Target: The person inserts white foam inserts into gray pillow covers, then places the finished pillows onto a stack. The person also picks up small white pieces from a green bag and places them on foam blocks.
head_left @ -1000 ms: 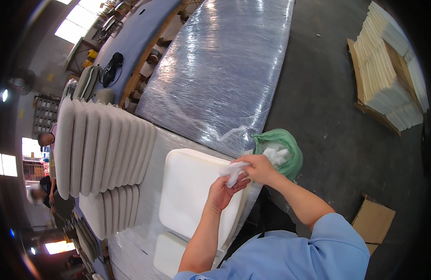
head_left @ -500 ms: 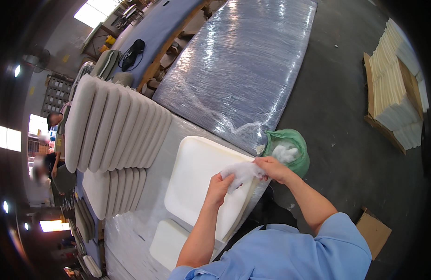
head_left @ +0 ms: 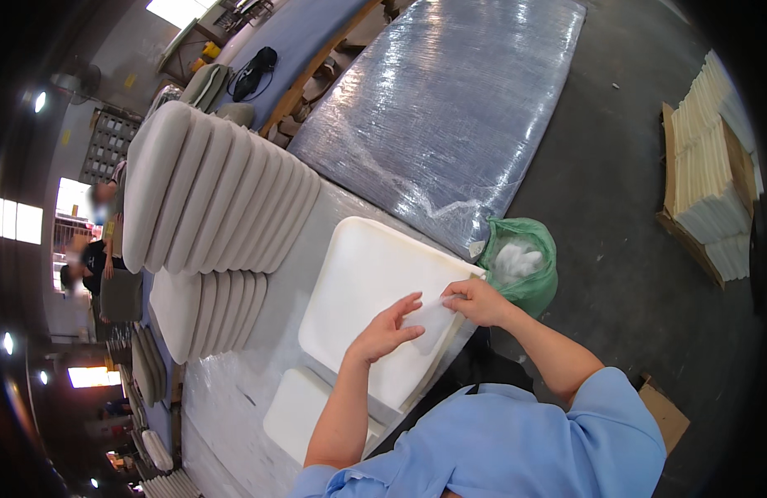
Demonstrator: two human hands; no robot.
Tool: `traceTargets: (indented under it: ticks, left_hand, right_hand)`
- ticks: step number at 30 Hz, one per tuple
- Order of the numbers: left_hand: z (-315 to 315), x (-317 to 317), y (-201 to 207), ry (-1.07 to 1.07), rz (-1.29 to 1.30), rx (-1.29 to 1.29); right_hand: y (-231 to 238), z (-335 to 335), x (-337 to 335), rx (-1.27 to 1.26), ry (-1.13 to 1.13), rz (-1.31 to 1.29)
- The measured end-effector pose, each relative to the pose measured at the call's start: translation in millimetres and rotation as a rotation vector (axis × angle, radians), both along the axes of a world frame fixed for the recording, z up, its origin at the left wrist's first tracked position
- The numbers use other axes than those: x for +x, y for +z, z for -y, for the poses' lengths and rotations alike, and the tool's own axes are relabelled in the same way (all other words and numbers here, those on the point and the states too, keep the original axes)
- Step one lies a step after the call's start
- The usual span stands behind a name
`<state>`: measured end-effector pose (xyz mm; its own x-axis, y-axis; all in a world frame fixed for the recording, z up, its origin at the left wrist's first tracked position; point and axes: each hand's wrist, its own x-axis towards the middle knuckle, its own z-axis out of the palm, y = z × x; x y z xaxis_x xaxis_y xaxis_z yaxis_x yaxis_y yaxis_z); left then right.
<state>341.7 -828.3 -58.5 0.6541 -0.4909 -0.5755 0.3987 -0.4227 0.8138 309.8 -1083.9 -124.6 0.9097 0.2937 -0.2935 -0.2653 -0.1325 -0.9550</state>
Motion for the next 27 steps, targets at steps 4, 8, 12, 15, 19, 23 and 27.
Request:
traceTargets:
  ticks: [4, 8, 12, 15, 19, 23, 27]
  left_hand:
    - [10.5, 3.9, 14.4, -0.174, 0.154, 0.090]
    - [18.3, 4.7, -1.6, -0.334, -0.112, 0.197]
    - [1.1, -17.1, -31.0, -0.201, -0.300, 0.084]
    - [-1.1, -24.2, -29.9, -0.057, -0.325, 0.066]
    - [-15.7, -31.4, -42.0, 0.359, -0.198, 0.101]
    - [1.6, -33.1, -41.4, 0.584, -0.116, 0.040]
    - [5.5, -39.3, -34.0, 0.649, -0.135, -0.033]
  right_hand:
    - [11.5, -15.7, -7.3, -0.061, 0.071, 0.128]
    - [12.2, -26.8, -10.3, -0.135, 0.084, 0.228]
    - [-12.0, -26.2, -13.8, -0.210, -0.091, 0.276]
    - [-55.9, 23.9, -9.0, -0.293, -0.531, 0.068]
    - [-40.5, 38.9, -19.7, -0.237, -0.427, 0.024]
    - [-26.6, 1.7, -51.4, -0.296, -0.120, 0.264]
    - [-0.3, -54.8, -66.0, -0.228, -0.126, 0.217]
